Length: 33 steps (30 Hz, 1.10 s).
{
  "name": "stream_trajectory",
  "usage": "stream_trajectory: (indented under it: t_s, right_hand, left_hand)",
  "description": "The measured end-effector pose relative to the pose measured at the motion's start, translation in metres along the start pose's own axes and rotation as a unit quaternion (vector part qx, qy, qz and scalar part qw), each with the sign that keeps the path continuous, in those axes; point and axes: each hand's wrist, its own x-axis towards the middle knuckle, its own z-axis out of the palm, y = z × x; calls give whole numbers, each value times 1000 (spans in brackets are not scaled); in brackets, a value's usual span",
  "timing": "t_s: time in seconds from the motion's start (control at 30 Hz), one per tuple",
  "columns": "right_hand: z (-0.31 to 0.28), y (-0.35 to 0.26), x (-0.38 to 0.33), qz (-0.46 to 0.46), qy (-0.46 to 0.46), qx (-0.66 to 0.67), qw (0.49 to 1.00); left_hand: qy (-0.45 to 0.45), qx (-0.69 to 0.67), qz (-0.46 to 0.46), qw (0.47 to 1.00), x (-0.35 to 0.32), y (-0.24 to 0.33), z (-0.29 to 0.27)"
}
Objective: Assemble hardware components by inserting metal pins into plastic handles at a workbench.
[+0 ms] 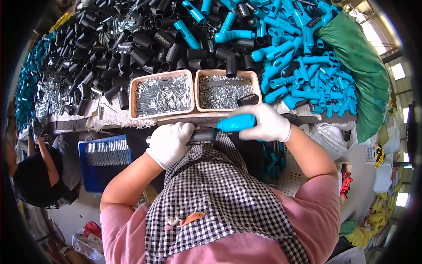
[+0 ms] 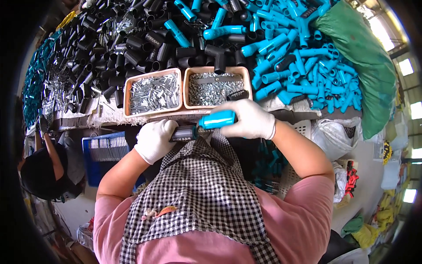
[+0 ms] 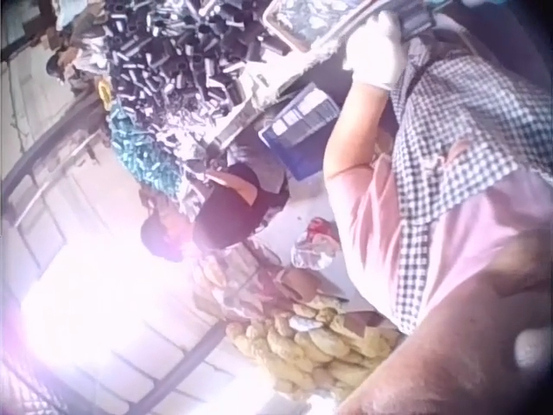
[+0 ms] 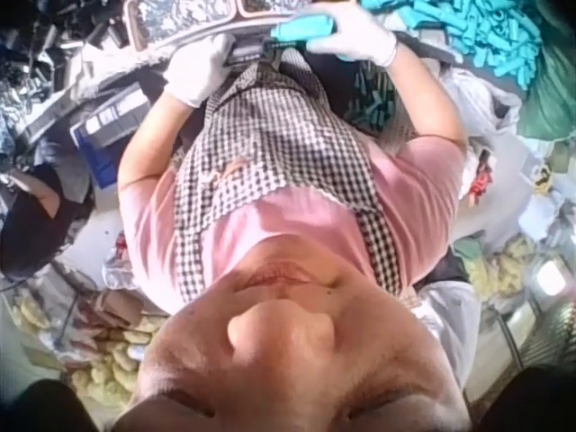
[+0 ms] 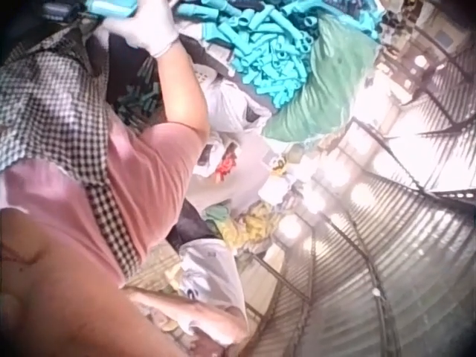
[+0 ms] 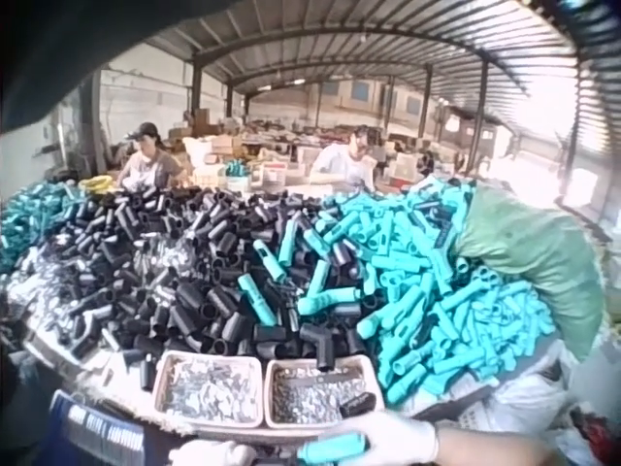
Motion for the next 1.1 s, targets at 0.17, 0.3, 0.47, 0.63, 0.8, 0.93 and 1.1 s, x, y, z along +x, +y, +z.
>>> stream_trajectory:
  t_s: [0.17, 0.3, 0.47, 0.63, 0.8, 0.93, 1.1]
  right_hand:
    - [7, -1, -8, 21, 51, -11, 998]
    - [-10, 5, -14, 143, 9, 317, 937]
    - [-35, 46, -26, 41, 38, 334, 941]
    - [-134, 171, -113, -123, 107, 543, 824]
    - [-138, 166, -97, -148, 153, 526, 823]
    - [-137, 172, -56, -166, 170, 528, 816]
    - [-110, 199, -66, -182, 151, 558, 795]
  left_hand:
    - [8, -3, -48, 999, -2, 5, 2]
    - [9, -25, -77, 997, -5, 1, -5]
    - [-9, -25, -98, 995, 4, 12, 0]
    - [57, -50, -126, 989, -3, 0, 21]
    - [26, -53, -138, 989, 9, 12, 24]
    - [44, -54, -125, 990, 19, 21, 31]
    - [8, -64, -154, 986, 19, 25, 25]
